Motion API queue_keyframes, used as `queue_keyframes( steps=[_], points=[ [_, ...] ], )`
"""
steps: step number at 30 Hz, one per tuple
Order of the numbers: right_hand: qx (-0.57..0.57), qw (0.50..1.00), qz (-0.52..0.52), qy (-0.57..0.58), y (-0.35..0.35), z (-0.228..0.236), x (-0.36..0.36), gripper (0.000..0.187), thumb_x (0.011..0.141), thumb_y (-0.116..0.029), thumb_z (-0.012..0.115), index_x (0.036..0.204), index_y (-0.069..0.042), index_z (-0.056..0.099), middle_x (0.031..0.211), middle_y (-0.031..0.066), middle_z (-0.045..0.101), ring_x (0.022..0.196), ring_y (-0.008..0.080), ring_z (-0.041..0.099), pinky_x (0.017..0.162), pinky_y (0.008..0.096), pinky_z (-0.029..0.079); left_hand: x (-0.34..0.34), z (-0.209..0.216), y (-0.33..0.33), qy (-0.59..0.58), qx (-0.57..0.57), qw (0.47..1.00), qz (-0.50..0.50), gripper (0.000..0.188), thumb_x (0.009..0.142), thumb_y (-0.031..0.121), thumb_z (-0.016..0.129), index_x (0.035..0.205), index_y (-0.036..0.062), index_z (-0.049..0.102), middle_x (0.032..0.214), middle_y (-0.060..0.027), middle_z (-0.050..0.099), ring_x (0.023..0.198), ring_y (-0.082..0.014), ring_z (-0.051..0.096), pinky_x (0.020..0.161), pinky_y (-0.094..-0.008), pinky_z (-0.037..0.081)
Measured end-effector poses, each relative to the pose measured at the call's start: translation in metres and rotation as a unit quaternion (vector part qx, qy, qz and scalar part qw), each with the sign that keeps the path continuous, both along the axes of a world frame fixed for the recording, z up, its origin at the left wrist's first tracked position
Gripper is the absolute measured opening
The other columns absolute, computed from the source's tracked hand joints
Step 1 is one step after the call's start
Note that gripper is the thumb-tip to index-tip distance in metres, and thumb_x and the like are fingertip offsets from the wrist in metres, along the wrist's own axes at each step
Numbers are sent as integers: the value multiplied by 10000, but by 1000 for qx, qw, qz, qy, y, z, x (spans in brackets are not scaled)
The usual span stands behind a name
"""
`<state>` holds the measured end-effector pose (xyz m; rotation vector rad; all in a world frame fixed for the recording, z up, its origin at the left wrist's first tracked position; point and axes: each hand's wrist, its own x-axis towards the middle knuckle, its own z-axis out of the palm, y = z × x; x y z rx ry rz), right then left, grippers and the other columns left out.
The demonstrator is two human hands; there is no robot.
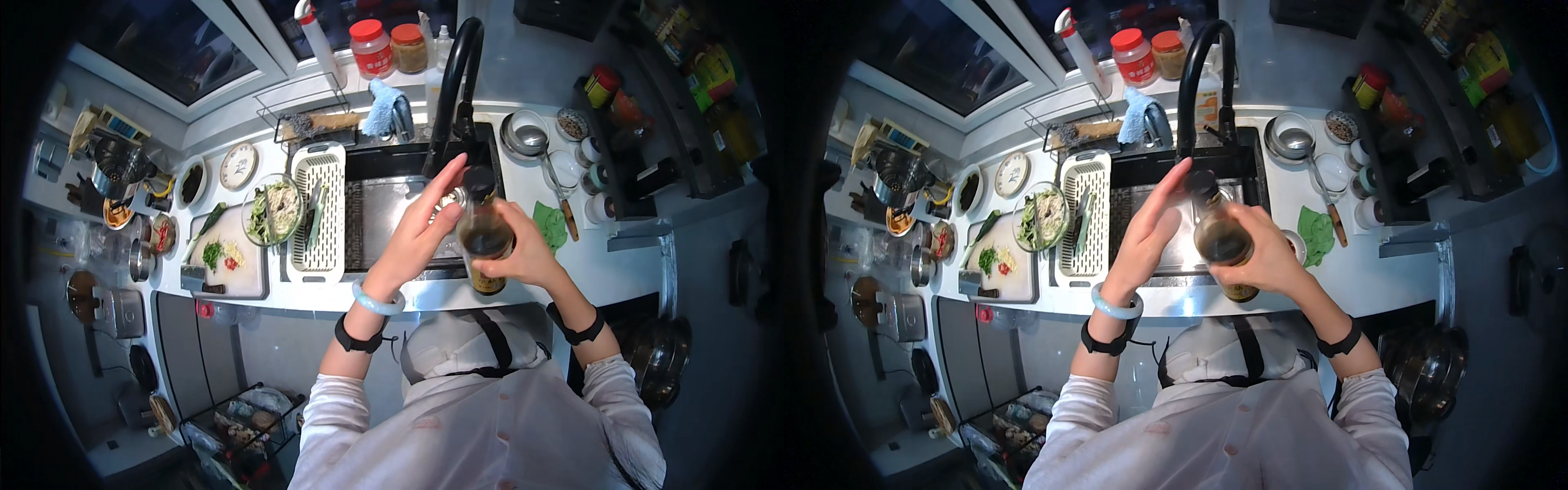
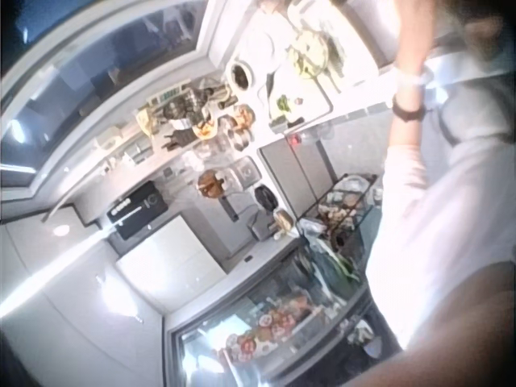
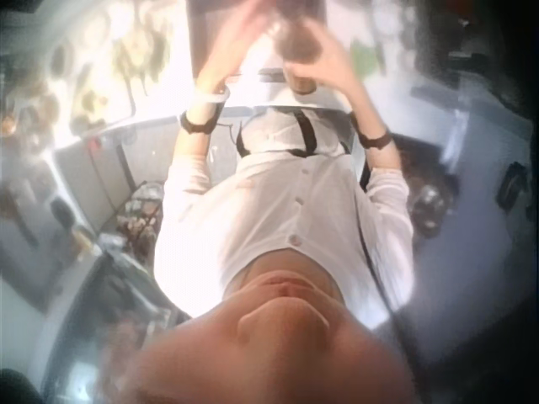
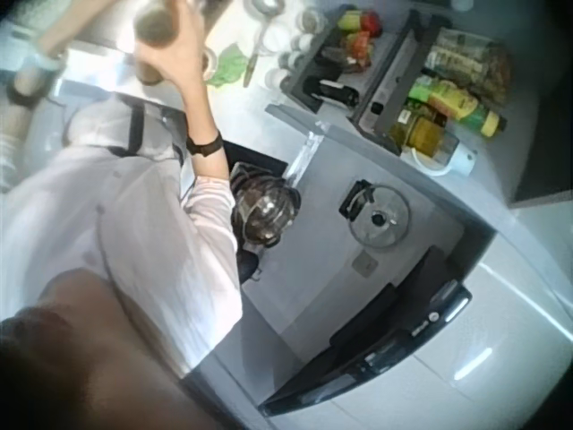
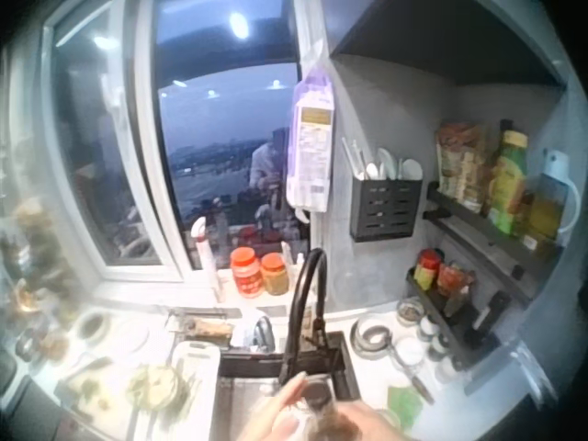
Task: The person chops green onions and red chilies on a cutting board, then uses a wooden spatula to flip flatbreads in an electric griddle. They wash their hands, turn on a gas stove, and pour sauces into a small bowl.
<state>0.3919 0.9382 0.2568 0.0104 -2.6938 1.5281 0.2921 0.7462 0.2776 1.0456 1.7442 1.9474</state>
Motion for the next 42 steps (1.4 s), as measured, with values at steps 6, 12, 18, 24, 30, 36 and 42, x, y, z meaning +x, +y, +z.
queue_keyframes(
  steps=[6,12,18,24,30,36,42],
  points=[
    [-127,990,56,-26,-17,-36,5,878,639,-240,858,1381,-33,436,1284,143,516,1218,269,503,1052,379,400,14,-8,4,-151,67,984,-62,445,1019,190,502,1425,36,404,1262,-100,584,1186,-173,545,1044,-320,407],
    [-244,967,29,63,-45,-73,14,1149,604,-221,922,1505,-61,227,1483,141,363,1360,270,412,1136,403,324,23,-19,4,-166,97,981,-16,426,1012,223,564,1377,37,448,1194,-81,595,1110,-148,568,1004,-292,424],
    [-187,979,-36,71,-54,-78,17,1043,641,-189,876,1474,-46,266,1370,151,469,1294,257,479,1068,388,398,17,-22,0,-195,132,970,-66,511,1034,263,509,1452,1,376,1334,-160,559,1241,-229,546,1074,-346,407],
    [-319,945,69,-19,-12,-64,19,965,613,-186,871,1419,-30,365,1280,88,532,1171,188,539,1046,336,395,13,-23,8,-251,158,949,-108,568,1035,315,493,1483,5,330,1404,-199,500,1291,-285,515,1089,-401,412],
    [-483,855,138,-129,11,-67,22,957,526,-152,816,1387,-14,421,1208,71,592,1132,184,565,1019,321,415,14,-20,27,-281,201,927,-144,632,1013,355,520,1483,-19,320,1401,-229,494,1293,-319,507,1127,-448,358],
    [-387,919,52,-63,8,-40,34,946,563,-149,846,1390,-14,409,1234,80,588,1123,204,576,1023,327,414,14,-20,41,-294,211,922,-135,634,1020,372,499,1494,-4,311,1446,-243,453,1306,-319,493,1117,-444,371],
    [43,973,-226,31,-23,-19,52,879,638,-183,833,1404,-81,415,1221,142,565,1138,321,595,926,399,505,18,-22,44,-181,99,978,-36,546,1041,340,479,1475,29,364,1407,-175,508,1235,-270,564,1049,-358,439]
  ],
)
